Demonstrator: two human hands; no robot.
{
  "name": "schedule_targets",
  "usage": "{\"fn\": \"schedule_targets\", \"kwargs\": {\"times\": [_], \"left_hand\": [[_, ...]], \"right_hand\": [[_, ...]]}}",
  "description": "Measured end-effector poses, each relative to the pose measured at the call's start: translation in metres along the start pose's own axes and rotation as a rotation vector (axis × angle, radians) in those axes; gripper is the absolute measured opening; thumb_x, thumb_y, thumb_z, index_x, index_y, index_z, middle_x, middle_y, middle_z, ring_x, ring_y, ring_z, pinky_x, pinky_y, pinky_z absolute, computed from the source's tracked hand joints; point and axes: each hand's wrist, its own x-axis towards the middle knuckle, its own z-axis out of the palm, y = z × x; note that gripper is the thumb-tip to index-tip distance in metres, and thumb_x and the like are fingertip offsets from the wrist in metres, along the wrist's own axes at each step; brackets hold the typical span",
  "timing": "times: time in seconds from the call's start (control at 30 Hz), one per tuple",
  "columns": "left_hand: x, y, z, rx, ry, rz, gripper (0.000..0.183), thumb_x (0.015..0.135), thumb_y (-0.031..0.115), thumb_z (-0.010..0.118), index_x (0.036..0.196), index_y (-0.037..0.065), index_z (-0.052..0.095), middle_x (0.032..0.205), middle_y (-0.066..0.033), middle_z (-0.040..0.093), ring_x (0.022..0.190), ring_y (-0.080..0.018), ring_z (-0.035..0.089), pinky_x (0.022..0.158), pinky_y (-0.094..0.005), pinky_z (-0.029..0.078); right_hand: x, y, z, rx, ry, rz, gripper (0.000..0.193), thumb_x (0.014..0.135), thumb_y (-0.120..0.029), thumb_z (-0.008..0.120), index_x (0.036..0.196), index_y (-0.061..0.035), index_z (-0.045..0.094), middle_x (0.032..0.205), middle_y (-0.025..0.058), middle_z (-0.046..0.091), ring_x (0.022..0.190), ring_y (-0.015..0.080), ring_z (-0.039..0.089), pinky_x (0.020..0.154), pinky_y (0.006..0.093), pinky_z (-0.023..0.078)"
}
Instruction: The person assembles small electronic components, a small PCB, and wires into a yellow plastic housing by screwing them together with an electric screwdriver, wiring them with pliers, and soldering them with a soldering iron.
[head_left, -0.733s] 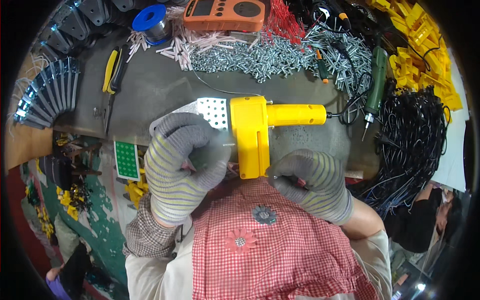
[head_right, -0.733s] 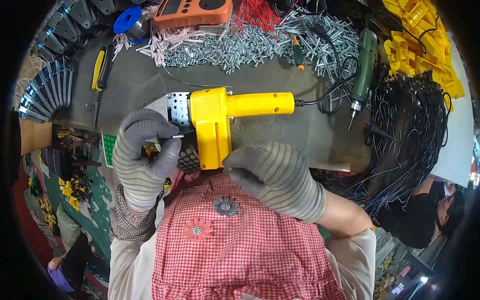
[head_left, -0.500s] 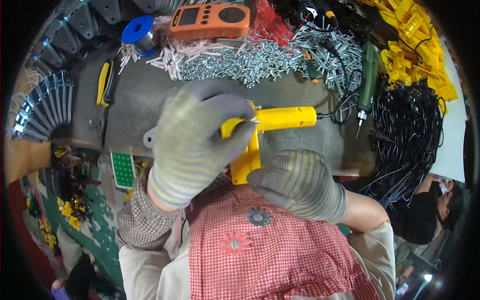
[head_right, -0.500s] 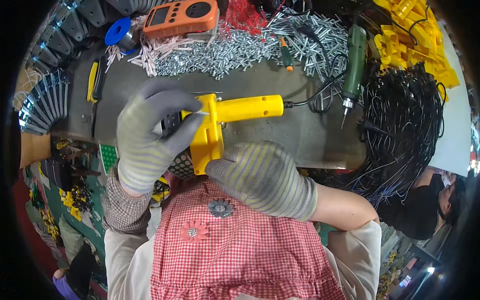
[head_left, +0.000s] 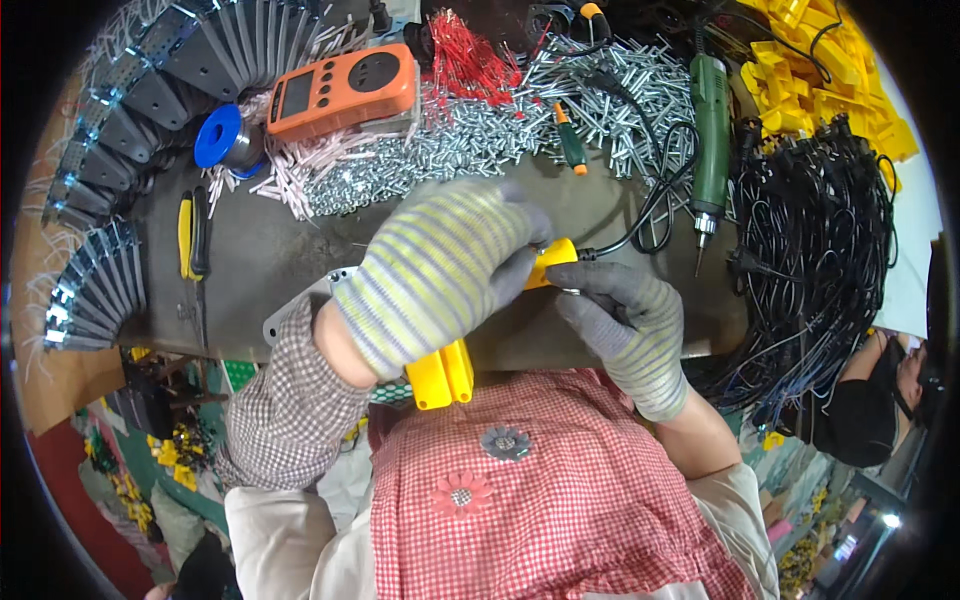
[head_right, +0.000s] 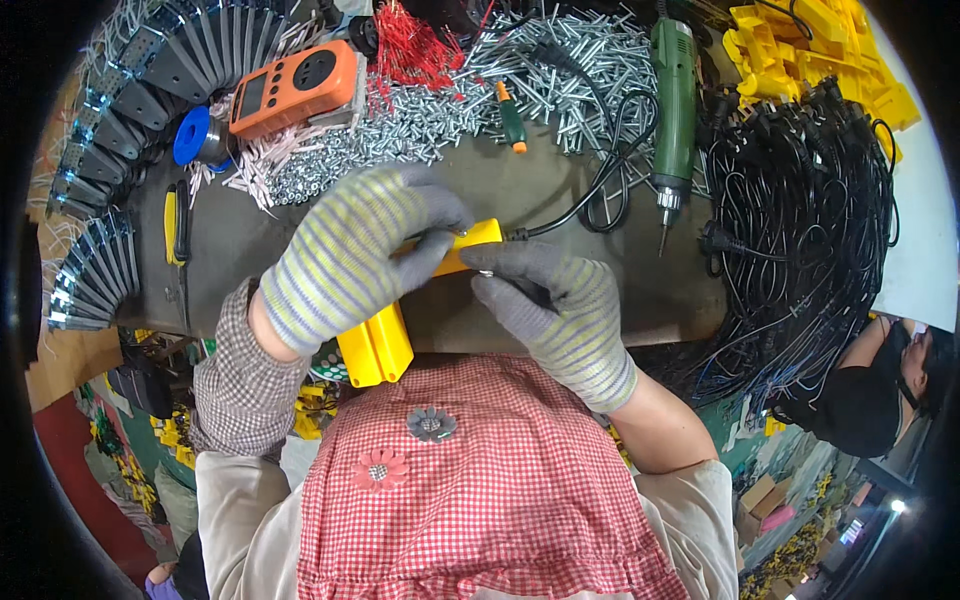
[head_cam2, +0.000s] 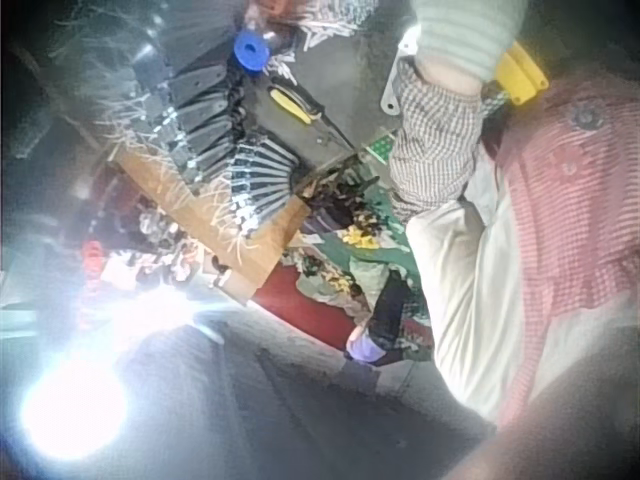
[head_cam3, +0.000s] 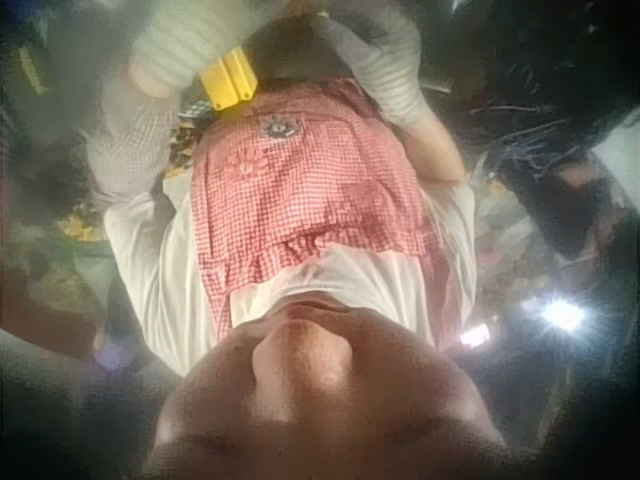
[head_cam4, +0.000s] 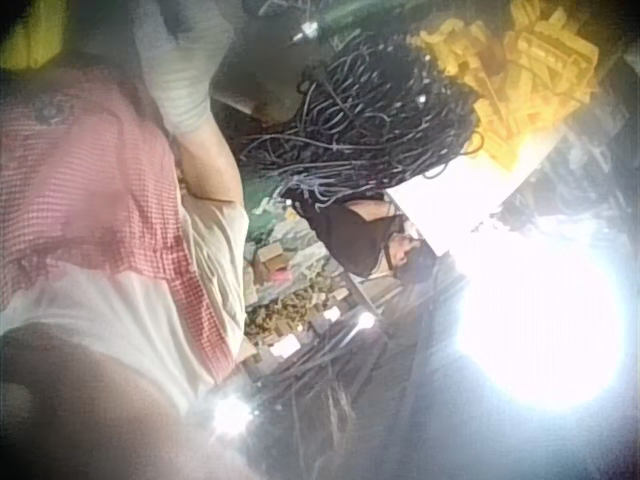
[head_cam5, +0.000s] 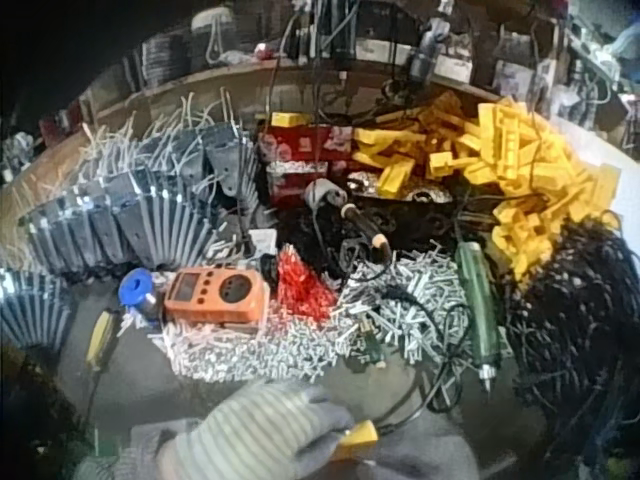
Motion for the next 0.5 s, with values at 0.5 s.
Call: {"fn": "schedule_targets", "kwargs": {"times": [0.5], "left_hand": [[-0.006, 0.01, 0.004, 0.019, -0.183, -0.175, 0.055, 0.079, 0.024, 0.08, 0.131, 0.007, 0.068, 0.117, -0.0157, 0.07, 0.11, -0.0383, 0.067, 0.099, -0.0493, 0.052]], "right_hand": [[0.017, 0.005, 0.004, -0.297, -0.039, -0.126, 0.036, 0.094, -0.01, 0.079, 0.129, -0.0083, 0.078, 0.106, 0.0178, 0.08, 0.093, 0.0239, 0.081, 0.081, 0.0306, 0.061]]}}
